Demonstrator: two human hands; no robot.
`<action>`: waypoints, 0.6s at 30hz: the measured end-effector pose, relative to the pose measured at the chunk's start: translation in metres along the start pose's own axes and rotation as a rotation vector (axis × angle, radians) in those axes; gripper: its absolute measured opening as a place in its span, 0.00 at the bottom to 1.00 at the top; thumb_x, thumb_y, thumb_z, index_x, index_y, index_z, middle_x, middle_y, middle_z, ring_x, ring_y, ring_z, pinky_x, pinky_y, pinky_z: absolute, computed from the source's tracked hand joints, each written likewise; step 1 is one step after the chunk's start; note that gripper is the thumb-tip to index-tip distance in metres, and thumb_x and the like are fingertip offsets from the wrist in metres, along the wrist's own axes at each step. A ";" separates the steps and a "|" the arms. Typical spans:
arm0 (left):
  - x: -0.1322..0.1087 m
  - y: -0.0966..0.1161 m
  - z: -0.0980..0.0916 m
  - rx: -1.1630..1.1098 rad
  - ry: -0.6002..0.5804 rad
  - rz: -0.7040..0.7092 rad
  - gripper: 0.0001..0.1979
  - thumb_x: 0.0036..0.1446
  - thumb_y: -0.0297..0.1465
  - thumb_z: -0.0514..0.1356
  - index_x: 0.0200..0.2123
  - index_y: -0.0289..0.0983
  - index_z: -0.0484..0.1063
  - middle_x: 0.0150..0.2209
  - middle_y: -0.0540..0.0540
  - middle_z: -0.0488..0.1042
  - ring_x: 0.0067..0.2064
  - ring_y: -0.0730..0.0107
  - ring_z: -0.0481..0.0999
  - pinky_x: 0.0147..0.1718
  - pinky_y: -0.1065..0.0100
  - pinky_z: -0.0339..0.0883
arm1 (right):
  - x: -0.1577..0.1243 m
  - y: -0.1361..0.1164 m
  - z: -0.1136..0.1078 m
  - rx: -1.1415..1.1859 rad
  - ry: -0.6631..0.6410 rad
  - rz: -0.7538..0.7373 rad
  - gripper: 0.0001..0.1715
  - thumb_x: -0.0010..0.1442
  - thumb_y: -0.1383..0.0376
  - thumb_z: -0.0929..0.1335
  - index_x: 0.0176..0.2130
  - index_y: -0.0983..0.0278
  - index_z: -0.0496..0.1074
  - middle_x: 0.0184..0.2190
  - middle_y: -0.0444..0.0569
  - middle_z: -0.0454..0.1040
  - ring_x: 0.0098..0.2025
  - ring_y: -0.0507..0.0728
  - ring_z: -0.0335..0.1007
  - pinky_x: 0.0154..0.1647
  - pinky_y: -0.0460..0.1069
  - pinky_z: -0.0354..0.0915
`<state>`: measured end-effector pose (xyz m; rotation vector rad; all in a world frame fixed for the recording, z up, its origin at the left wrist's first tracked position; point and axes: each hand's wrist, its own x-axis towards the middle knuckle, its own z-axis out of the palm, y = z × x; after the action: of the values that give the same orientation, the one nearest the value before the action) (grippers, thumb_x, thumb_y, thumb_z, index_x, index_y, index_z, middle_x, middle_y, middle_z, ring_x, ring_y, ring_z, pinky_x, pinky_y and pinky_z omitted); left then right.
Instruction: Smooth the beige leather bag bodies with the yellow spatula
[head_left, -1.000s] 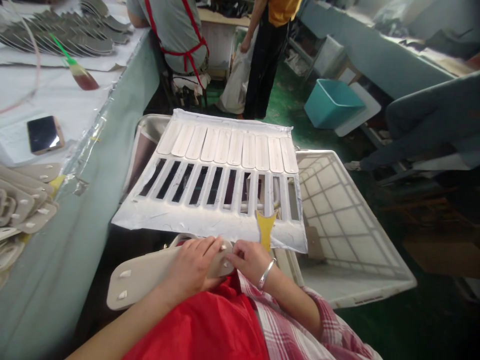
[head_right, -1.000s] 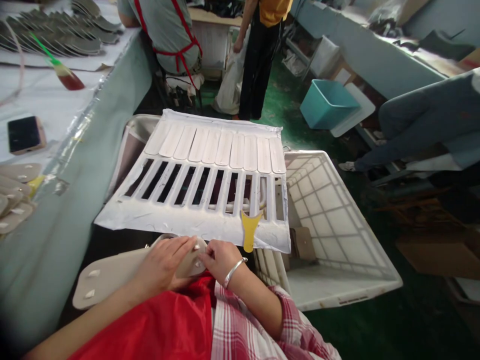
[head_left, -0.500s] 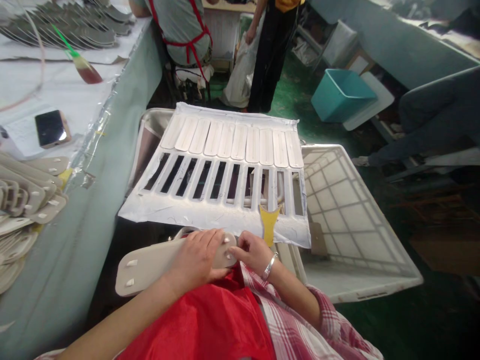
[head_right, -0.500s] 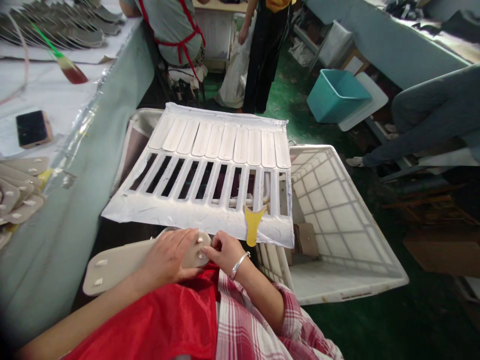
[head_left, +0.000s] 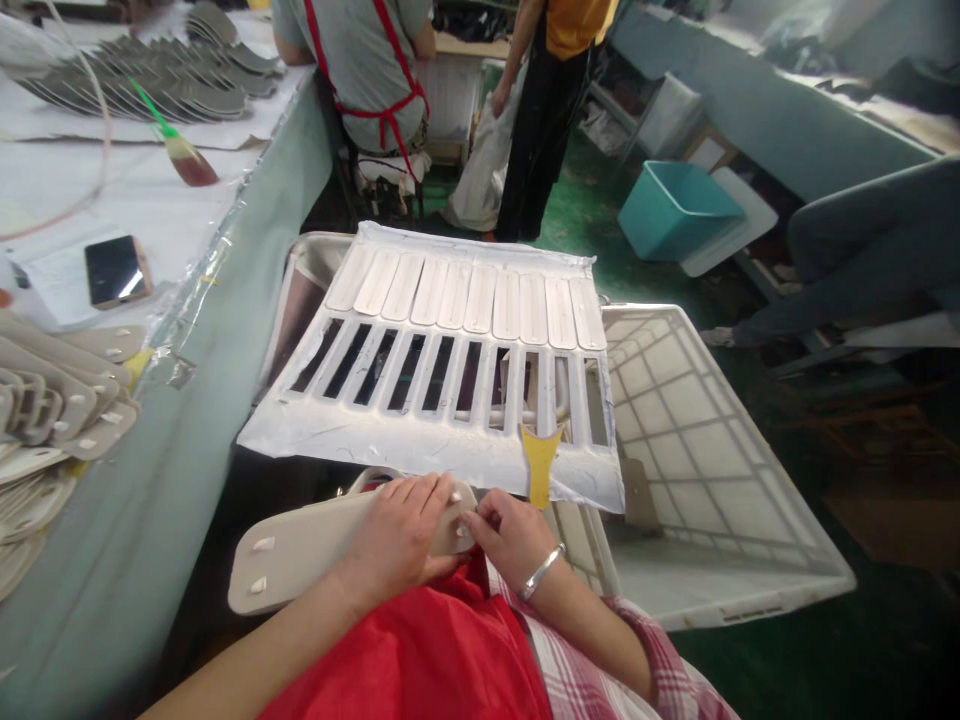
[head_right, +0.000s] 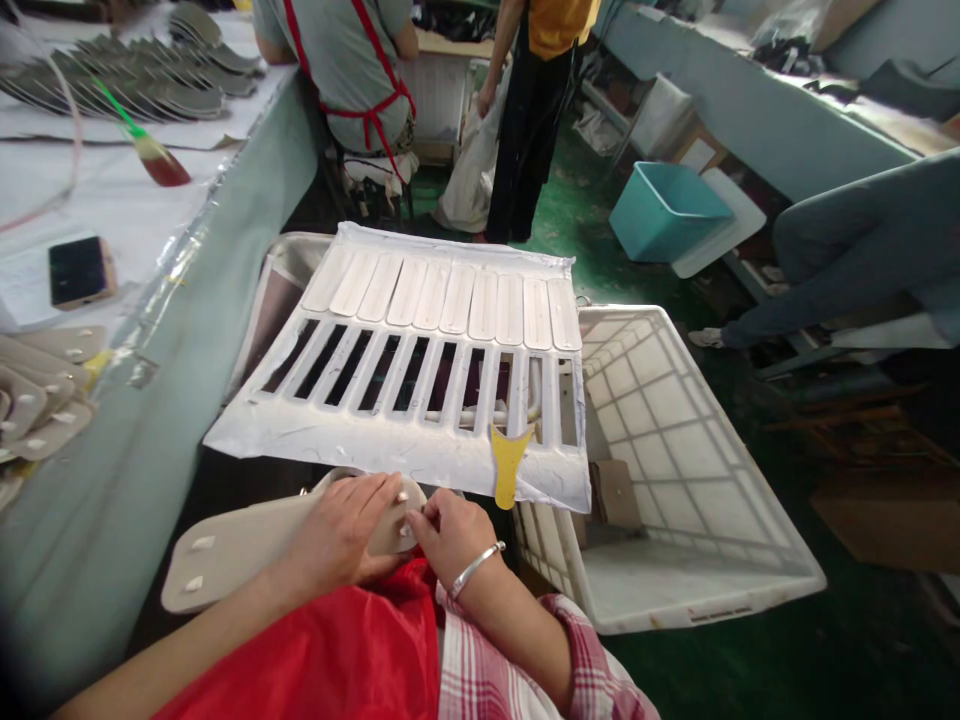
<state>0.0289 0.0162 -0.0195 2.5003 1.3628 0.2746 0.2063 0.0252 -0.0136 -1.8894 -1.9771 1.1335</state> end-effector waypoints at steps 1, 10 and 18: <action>0.000 0.000 0.000 0.003 0.004 0.001 0.35 0.46 0.41 0.61 0.54 0.28 0.58 0.50 0.33 0.67 0.49 0.52 0.66 0.48 0.55 0.59 | 0.000 0.001 0.001 0.009 0.004 -0.003 0.13 0.54 0.60 0.65 0.22 0.63 0.62 0.18 0.42 0.66 0.22 0.49 0.59 0.24 0.44 0.50; 0.000 -0.003 0.009 0.018 0.083 0.023 0.33 0.46 0.41 0.59 0.53 0.29 0.59 0.49 0.33 0.68 0.47 0.51 0.68 0.46 0.55 0.61 | -0.001 0.004 0.005 0.086 0.023 -0.009 0.11 0.53 0.61 0.65 0.23 0.63 0.62 0.17 0.40 0.64 0.21 0.49 0.57 0.24 0.44 0.50; 0.003 -0.004 0.010 0.059 0.068 -0.002 0.27 0.50 0.37 0.56 0.51 0.30 0.60 0.47 0.35 0.69 0.45 0.54 0.69 0.43 0.56 0.62 | 0.002 0.004 0.002 0.118 -0.021 -0.066 0.09 0.51 0.65 0.65 0.23 0.63 0.61 0.18 0.40 0.64 0.22 0.48 0.58 0.24 0.43 0.50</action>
<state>0.0300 0.0189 -0.0297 2.5593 1.4185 0.3268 0.2082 0.0261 -0.0183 -1.7489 -1.9224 1.2275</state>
